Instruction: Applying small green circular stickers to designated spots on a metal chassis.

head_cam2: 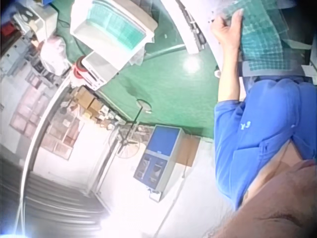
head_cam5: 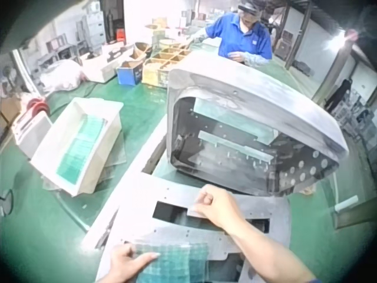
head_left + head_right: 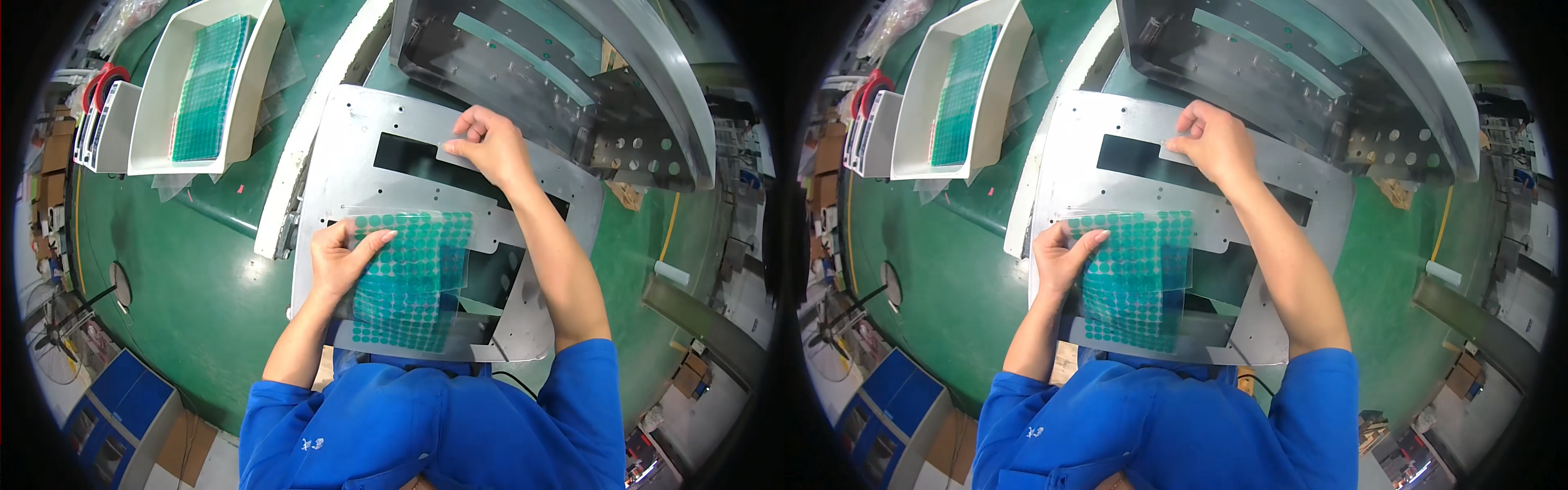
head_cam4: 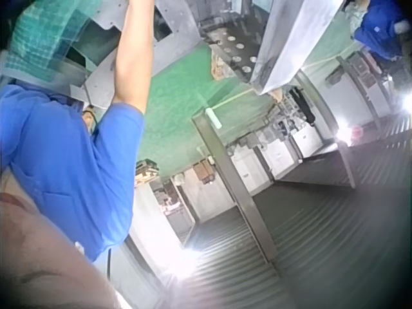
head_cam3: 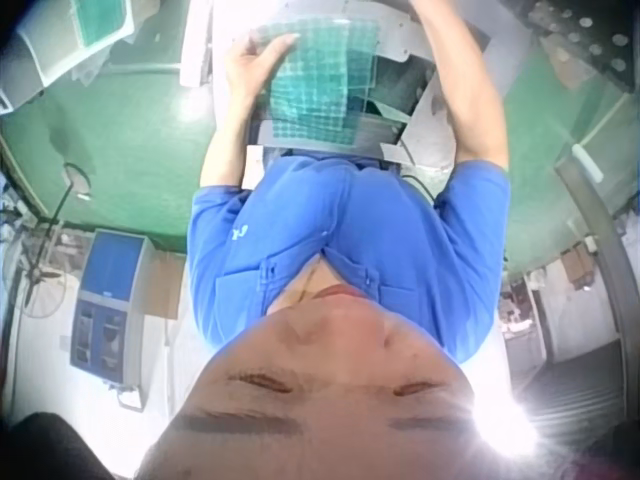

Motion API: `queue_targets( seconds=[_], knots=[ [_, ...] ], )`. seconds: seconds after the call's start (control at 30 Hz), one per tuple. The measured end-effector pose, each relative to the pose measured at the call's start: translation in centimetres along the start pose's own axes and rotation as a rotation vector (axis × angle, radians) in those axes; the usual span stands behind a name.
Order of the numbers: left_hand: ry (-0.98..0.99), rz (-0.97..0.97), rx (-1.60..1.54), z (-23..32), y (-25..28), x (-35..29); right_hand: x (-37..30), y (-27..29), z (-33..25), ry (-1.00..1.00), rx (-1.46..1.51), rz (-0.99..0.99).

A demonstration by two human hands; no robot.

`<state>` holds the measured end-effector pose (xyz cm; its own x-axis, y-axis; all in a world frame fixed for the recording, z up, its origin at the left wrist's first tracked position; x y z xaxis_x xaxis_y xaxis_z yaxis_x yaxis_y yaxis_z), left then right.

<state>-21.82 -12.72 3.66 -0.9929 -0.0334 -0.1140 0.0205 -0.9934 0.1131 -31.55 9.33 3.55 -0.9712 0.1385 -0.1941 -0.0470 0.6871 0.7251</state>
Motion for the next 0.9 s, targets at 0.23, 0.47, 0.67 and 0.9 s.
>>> queue_targets(
  seconds=[0.23,0.47,0.67,0.9],
  knots=[
    [-0.084,-0.036,-0.045,2.1,0.5,-1.6,-7.6,1.1,-1.6,0.234,0.444,-0.345],
    [-0.047,-0.130,-0.004,0.6,-1.4,-2.5,-12.9,2.4,0.4,0.030,0.519,-0.188],
    [0.040,-0.221,0.023,-0.7,-3.3,-2.8,-14.7,2.2,2.6,0.061,0.431,-0.037],
    [0.165,-0.172,-0.027,-1.9,-4.0,-2.6,-13.2,2.2,3.5,0.150,0.380,0.064]
  ],
)
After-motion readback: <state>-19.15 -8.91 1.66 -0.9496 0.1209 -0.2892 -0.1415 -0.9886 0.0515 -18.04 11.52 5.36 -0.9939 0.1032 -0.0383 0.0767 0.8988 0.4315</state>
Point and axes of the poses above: each hand's wrist, its own x-axis towards the middle knuckle, its own y-axis out of the back of the hand, z = x × y, the point moved 5 cm from there along x, towards the middle knuckle, and after that the axes turned 7 degrees about z, right-handed, at the moved point
